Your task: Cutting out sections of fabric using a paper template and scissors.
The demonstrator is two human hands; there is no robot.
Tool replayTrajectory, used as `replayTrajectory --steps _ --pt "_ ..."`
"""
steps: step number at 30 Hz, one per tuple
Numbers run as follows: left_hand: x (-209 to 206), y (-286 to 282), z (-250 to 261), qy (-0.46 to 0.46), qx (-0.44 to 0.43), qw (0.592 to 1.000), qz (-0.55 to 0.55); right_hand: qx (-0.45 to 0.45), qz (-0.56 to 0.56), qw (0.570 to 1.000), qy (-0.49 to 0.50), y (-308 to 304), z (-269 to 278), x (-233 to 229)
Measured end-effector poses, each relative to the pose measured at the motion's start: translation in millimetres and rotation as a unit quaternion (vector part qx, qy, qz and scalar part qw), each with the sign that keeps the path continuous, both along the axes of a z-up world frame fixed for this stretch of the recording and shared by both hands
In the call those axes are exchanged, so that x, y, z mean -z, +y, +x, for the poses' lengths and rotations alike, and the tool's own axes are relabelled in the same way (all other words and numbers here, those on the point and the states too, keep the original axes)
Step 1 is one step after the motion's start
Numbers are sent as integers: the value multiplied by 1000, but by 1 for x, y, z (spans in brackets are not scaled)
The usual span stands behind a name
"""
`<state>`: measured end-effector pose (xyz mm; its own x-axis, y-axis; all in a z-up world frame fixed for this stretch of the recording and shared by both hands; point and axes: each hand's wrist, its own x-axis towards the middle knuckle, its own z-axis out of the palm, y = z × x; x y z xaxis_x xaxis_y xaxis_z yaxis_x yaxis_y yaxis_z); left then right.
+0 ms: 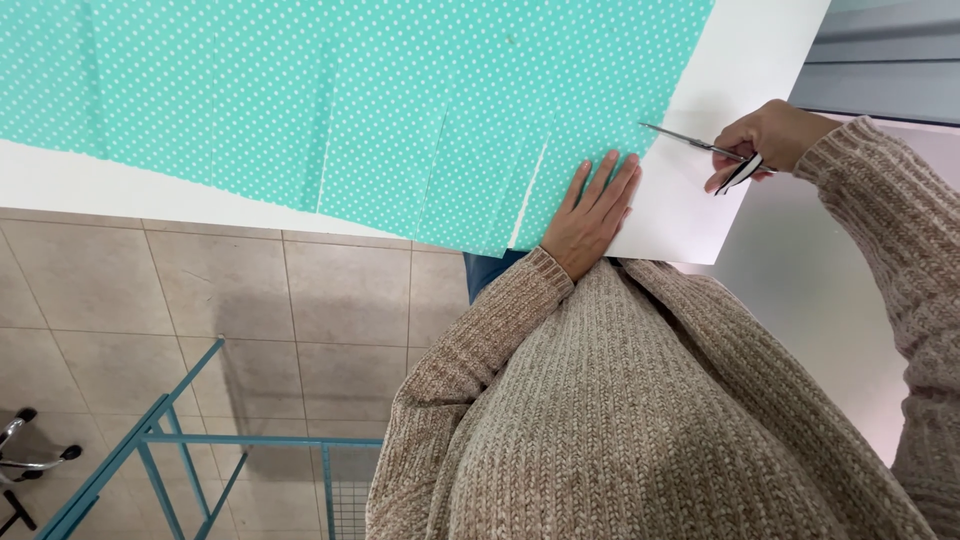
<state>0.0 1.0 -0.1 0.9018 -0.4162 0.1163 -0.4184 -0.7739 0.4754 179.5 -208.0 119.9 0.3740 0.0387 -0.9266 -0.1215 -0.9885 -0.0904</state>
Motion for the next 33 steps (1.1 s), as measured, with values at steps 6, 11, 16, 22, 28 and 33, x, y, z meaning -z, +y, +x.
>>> replayTrajectory --steps 6,11,16,22,28,33 --pt "1 -1 -1 2 4 1000 5 -7 6 1000 -16 1 1 12" --pt "0 0 -1 -2 3 1000 2 -55 5 998 -19 5 3 7" --pt "-2 1 -1 -10 0 1000 4 -15 -1 1000 -11 16 3 -3" --pt "-5 2 0 -14 -8 1000 -8 -49 40 998 -28 0 3 25" --pt "-1 1 -1 -11 -1 1000 0 -61 29 998 -13 14 4 15" --pt "-4 3 1 -3 6 1000 1 -45 40 998 0 19 6 13"
